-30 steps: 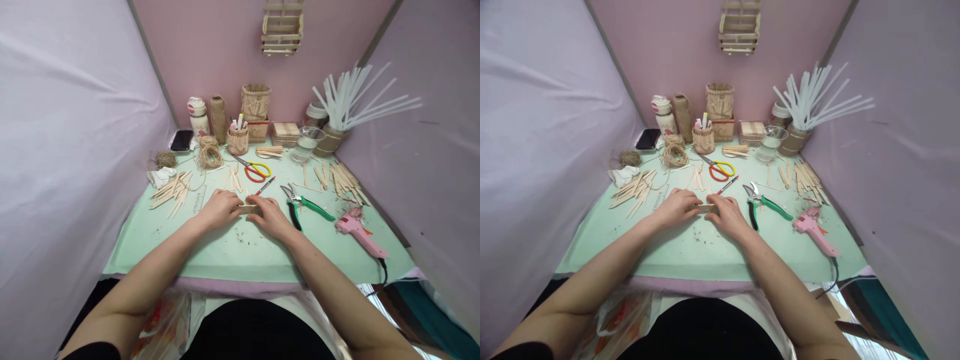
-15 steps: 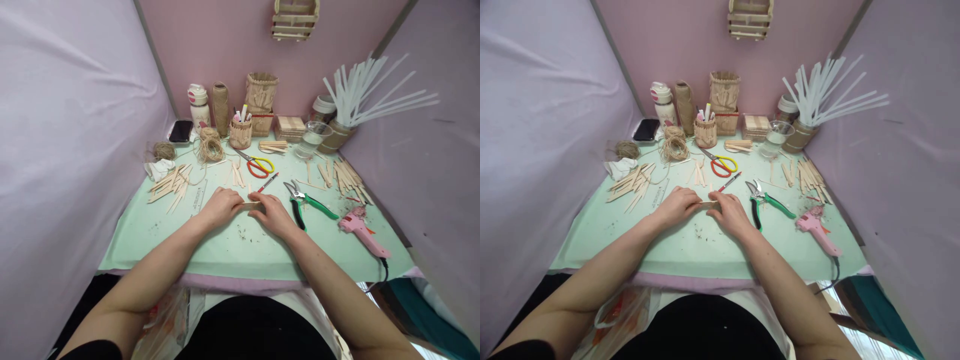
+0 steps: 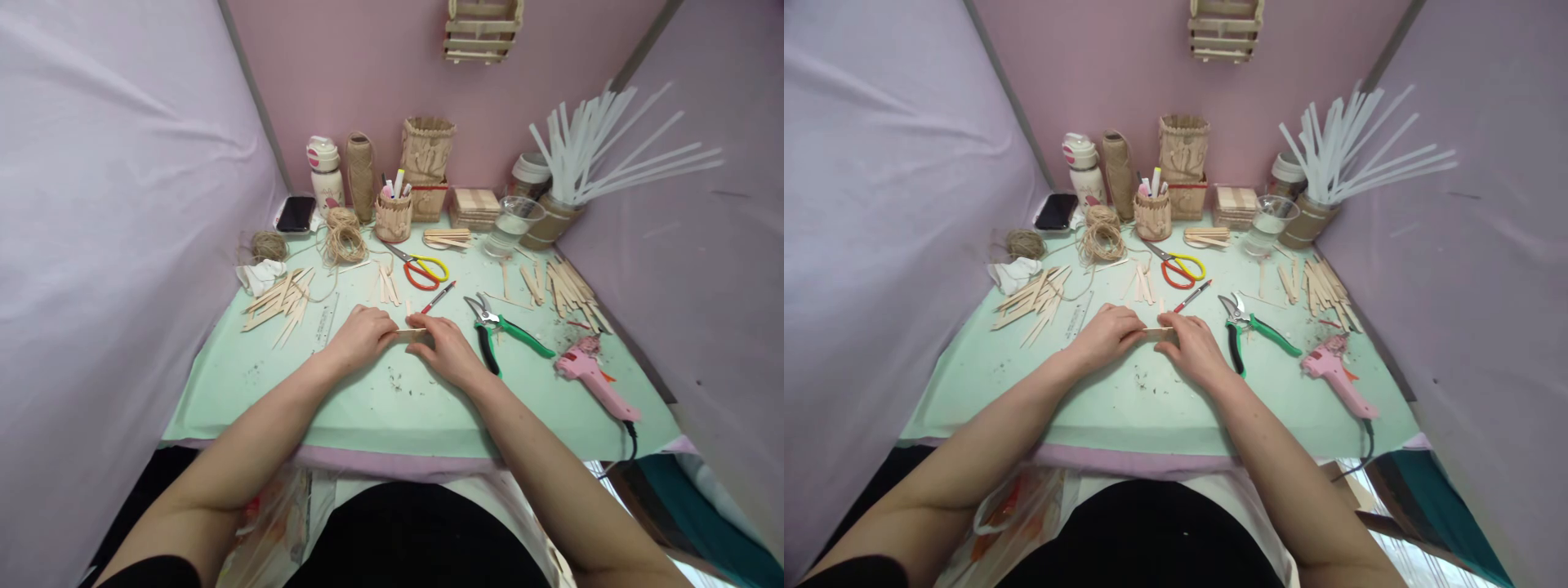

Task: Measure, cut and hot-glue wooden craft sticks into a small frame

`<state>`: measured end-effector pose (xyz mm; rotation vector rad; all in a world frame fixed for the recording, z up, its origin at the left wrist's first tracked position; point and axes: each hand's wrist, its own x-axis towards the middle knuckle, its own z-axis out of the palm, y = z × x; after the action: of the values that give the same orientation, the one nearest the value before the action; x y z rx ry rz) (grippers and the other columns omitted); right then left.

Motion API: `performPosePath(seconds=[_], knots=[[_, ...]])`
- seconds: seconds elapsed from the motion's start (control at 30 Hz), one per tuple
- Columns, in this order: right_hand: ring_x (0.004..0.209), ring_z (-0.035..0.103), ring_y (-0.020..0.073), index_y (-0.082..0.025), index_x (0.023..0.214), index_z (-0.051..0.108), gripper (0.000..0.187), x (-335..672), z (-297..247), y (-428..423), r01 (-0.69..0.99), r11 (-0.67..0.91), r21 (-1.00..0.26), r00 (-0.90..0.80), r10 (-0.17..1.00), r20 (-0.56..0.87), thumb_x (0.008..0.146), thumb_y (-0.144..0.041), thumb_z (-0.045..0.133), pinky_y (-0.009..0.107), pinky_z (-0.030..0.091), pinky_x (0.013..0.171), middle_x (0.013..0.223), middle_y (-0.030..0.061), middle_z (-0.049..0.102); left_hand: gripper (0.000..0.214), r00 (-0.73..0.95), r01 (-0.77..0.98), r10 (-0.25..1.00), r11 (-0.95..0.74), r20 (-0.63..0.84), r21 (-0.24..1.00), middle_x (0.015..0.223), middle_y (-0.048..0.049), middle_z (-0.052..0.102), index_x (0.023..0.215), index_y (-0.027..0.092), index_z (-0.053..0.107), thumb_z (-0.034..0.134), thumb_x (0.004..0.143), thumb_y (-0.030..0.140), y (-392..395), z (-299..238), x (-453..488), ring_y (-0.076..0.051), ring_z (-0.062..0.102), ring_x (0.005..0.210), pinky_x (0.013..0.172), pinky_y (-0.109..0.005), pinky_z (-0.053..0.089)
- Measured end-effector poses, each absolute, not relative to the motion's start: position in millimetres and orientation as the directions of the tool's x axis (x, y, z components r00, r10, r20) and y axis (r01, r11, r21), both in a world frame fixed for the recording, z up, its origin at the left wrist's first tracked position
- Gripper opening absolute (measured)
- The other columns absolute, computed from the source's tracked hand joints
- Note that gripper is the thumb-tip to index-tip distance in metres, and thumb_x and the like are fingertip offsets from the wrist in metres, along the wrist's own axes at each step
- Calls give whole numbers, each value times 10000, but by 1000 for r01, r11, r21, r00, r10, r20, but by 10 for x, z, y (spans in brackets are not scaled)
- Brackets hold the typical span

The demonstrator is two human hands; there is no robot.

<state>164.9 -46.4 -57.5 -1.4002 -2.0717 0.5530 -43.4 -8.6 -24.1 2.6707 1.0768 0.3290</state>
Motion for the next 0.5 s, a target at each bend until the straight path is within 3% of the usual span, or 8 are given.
performPosePath(seconds=[0.37,0.5], knots=[[1139,626,259,-256,1243,585,434,1650,-568,-473,681,377,-628,-292,926,240,828,-238,708,498,420,1041,1243,72,692,238,695,660,713,-684,93,311,890,-57,711,927,191,706,497,977,292,-111,-207,-418,-233,626,924,834,-377,369],[1154,617,274,-263,1259,582,459,1671,-582,-474,665,381,-643,-290,924,249,820,-267,716,498,440,1015,1242,80,689,275,641,643,756,-623,132,446,1074,-77,723,1123,191,673,586,929,366,-87,-99,-506,-254,629,1039,938,-415,396]])
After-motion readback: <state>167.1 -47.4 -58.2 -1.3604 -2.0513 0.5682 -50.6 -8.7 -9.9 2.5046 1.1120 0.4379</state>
